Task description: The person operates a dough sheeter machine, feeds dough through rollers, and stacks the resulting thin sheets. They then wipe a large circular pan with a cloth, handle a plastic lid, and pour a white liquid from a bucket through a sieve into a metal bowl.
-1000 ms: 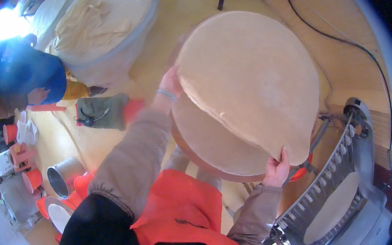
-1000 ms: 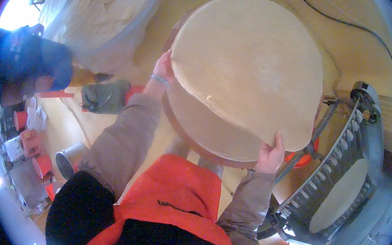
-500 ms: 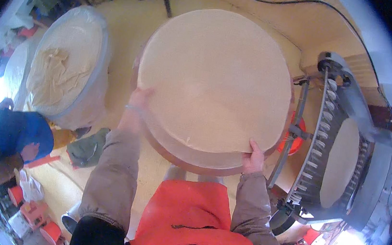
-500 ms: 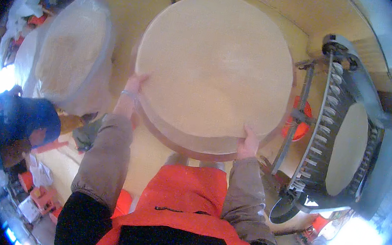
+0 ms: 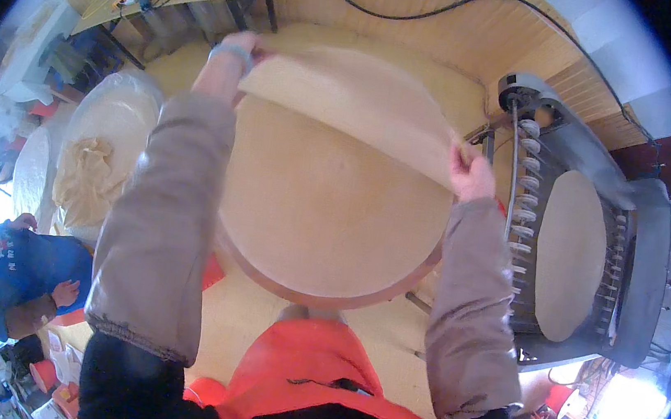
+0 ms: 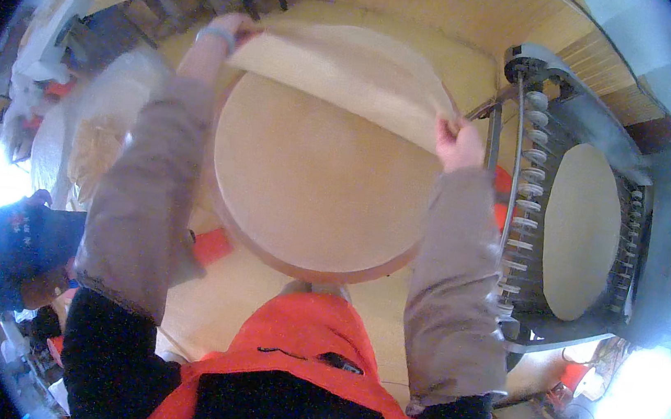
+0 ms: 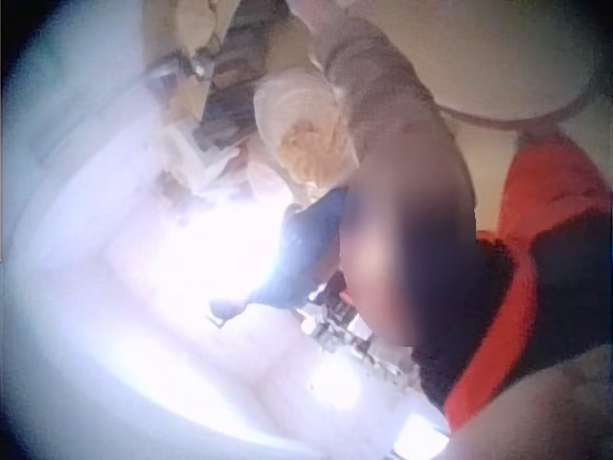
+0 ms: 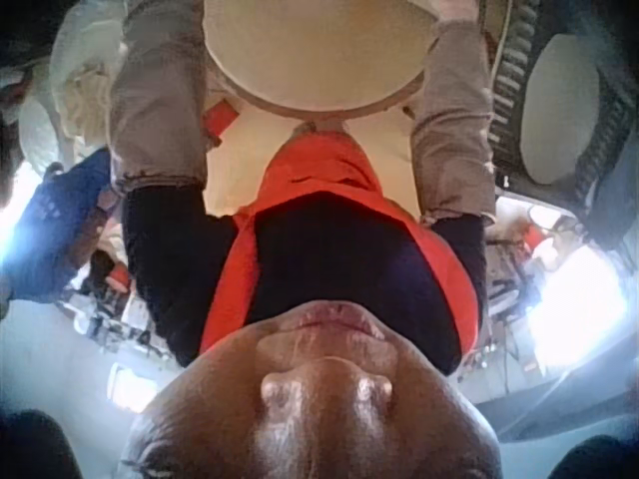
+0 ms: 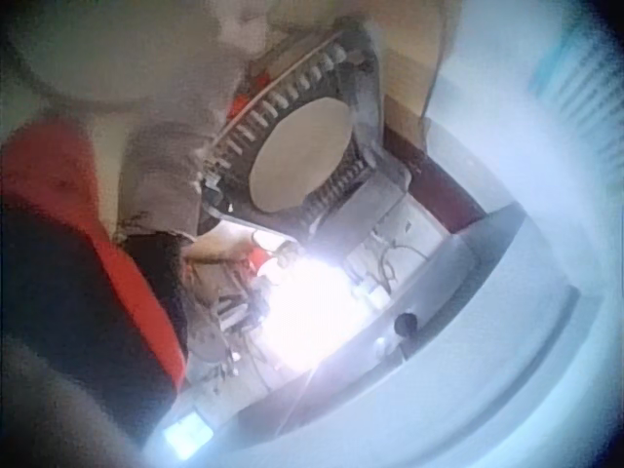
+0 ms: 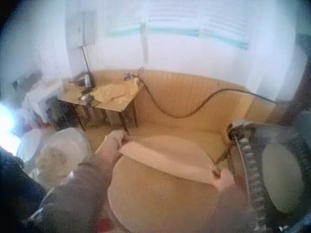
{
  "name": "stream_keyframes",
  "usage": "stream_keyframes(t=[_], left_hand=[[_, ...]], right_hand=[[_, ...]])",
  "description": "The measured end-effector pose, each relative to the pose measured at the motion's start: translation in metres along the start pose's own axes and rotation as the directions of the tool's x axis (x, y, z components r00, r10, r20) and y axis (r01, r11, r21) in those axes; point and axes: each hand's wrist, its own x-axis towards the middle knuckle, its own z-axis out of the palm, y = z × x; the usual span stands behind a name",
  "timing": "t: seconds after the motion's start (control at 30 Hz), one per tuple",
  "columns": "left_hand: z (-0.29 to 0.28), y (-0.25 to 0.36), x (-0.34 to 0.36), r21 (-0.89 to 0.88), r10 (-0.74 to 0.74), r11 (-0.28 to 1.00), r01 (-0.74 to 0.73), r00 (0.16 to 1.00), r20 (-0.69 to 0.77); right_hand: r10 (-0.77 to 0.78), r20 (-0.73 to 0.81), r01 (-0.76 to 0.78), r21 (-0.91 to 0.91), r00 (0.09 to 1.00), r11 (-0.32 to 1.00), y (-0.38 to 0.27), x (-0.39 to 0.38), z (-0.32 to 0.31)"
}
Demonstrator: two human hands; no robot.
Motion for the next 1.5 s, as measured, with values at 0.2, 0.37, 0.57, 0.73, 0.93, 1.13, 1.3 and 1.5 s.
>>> stream_keyframes(t=[0.2, 0.37, 0.57, 0.73, 0.93, 1.13, 1.3, 1.5], left_hand=[[0.125, 0.155, -0.056, -0.207, 0.301, 0.944, -0.257, 0.929, 0.217], [0.16, 0.217, -0.109, -0.339, 0.538, 0.841, -0.421, 0.722, 0.436], [0.065, 0.128, -0.22, -0.23, 0.69, 0.724, -0.65, 0.683, 0.24], [-0.058, -0.051, -0.263, 0.02, 0.608, 0.792, -0.61, 0.792, 0.064], [-0.201, -0.301, -0.181, 0.292, -0.026, 0.956, 0.024, 1.0, 0.005], [-0.24, -0.367, -0.175, 0.019, 0.054, 0.998, -0.056, 0.992, 0.116], [-0.243, -0.318, -0.165, 0.099, 0.116, 0.986, -0.132, 0.98, 0.159], [-0.265, -0.326, -0.106, 0.151, 0.31, 0.936, -0.318, 0.948, 0.077]], right_hand=[[-0.4, 0.791, 0.86, -0.511, 0.463, -0.015, -0.131, 0.04, 0.099], [-0.35, 0.488, 0.282, 0.21, 0.799, 0.936, -0.192, -0.052, 0.144], [-0.453, 0.837, 0.831, -0.468, 0.307, -0.301, -0.113, -0.188, 0.03], [-0.316, 0.262, 0.4, -0.388, 0.912, 0.83, -0.001, -0.209, -0.1], [-0.041, -0.059, -0.001, -0.589, 0.997, 0.808, 0.139, -0.132, -0.289], [0.003, -0.023, -0.014, -0.489, 1.0, 0.872, 0.201, -0.095, -0.375], [0.034, 0.075, 0.004, -0.45, 0.997, 0.893, 0.21, -0.12, -0.351], [-0.069, -0.077, 0.027, -0.45, 0.995, 0.893, 0.28, -0.129, -0.34]])
